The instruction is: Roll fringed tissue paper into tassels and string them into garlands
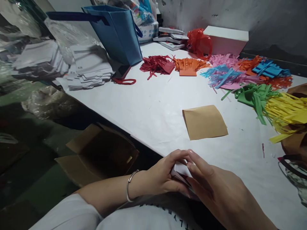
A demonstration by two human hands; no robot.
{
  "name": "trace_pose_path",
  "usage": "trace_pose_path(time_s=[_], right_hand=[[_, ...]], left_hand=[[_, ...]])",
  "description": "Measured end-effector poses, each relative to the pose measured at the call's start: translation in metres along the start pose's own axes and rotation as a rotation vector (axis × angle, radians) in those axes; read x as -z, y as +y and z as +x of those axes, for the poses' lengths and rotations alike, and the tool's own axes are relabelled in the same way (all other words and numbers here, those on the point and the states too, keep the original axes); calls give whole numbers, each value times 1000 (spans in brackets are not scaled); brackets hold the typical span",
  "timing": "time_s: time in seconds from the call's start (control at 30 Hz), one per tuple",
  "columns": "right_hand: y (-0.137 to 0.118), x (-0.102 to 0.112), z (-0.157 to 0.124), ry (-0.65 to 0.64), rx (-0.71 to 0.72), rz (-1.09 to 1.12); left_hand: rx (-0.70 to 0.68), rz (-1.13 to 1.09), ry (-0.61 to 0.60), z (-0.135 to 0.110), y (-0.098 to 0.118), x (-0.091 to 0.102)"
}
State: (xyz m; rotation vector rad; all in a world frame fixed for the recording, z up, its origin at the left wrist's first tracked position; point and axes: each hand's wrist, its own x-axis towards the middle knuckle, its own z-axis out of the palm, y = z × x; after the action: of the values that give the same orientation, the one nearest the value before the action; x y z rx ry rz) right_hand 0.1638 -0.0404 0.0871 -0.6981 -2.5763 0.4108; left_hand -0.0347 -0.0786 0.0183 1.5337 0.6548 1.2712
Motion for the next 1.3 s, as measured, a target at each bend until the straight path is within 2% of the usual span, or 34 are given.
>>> trace_pose_path(time_s=[0.17, 0.4, 0.6, 0.8, 0.97, 1.1, 1.23, 1.3], right_hand=[[-1, 2, -1, 28, 8, -18], [-3, -4, -5, 82, 46, 76], [9, -12, -34, 87, 7, 57], [4, -20, -50, 234, -209, 137], [3, -23, -50, 330, -269, 240], [3, -26, -51, 388, -291, 314], [3, -17, -50, 560, -432, 451], [4, -6, -50, 610, -436, 442]], left_hand=[[-118, 143, 5, 1, -8, 3], [-163, 258, -31, 6, -1, 7], [-231, 343, 8, 4, 4, 10], [-206, 405, 54, 5, 8, 7], [-140, 369, 124, 7, 13, 3], [-92, 296, 61, 13, 16, 3], [-85, 324, 39, 17, 19, 3], [-75, 326, 48, 18, 19, 3]])
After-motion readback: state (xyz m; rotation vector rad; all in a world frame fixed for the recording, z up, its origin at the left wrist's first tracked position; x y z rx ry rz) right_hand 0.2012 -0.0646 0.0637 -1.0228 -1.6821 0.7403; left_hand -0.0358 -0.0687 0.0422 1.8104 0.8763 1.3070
